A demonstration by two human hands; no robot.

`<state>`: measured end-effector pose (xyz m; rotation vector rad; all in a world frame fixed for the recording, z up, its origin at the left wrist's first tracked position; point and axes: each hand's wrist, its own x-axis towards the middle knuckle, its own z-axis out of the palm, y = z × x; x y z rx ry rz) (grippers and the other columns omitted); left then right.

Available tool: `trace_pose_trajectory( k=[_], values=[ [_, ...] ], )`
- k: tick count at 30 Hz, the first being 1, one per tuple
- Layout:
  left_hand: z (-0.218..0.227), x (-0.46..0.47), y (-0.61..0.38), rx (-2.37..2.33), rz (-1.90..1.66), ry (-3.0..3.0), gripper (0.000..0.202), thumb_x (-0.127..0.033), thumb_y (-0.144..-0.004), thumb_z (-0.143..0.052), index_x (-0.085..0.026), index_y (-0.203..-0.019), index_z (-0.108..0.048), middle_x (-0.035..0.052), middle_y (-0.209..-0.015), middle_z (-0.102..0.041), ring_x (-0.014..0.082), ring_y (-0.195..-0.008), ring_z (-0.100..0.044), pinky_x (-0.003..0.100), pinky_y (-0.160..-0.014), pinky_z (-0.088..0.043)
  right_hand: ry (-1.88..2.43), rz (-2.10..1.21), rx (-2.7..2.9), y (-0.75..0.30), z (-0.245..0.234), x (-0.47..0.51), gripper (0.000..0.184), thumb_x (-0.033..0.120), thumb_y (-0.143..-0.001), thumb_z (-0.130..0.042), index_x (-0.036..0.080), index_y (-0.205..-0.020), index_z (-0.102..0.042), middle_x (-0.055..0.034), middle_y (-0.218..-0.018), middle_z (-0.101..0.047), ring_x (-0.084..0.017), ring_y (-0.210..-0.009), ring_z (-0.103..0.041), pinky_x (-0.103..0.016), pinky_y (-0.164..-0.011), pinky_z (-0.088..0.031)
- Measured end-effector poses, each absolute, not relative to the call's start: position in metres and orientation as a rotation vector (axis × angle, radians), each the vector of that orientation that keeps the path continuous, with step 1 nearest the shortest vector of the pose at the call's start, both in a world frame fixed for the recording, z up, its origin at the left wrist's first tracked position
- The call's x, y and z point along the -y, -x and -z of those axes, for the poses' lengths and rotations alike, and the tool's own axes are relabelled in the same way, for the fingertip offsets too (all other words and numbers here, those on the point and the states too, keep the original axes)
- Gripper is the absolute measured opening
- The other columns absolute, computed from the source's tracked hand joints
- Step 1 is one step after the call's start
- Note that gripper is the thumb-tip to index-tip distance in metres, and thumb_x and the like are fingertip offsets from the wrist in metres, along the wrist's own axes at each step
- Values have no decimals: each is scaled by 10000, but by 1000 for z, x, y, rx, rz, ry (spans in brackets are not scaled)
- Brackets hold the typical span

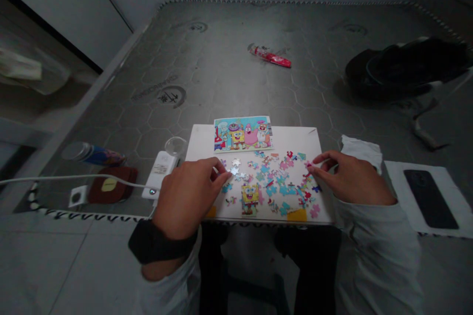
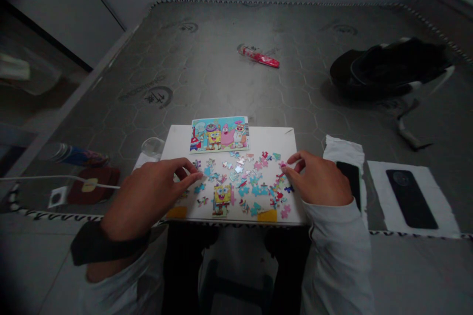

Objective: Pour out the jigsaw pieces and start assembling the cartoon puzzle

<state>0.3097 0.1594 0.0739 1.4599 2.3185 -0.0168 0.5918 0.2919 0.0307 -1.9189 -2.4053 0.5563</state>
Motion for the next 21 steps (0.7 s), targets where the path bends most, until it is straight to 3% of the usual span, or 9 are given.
trace_pose_trajectory(
  k=[21],
  values=[
    [-75,-160,-311,-2310,9,-1431,214,-464,-907,-596,-292,-924,-722,-9,-880,-764,233,-821,-684,323,-633,-348,1904,-542,2427,-595,-29,-293,329,565,-801,-642,272,-931,-717,-39,-820,-734,-231,-697,-650,-346,-579,-399]
  ],
)
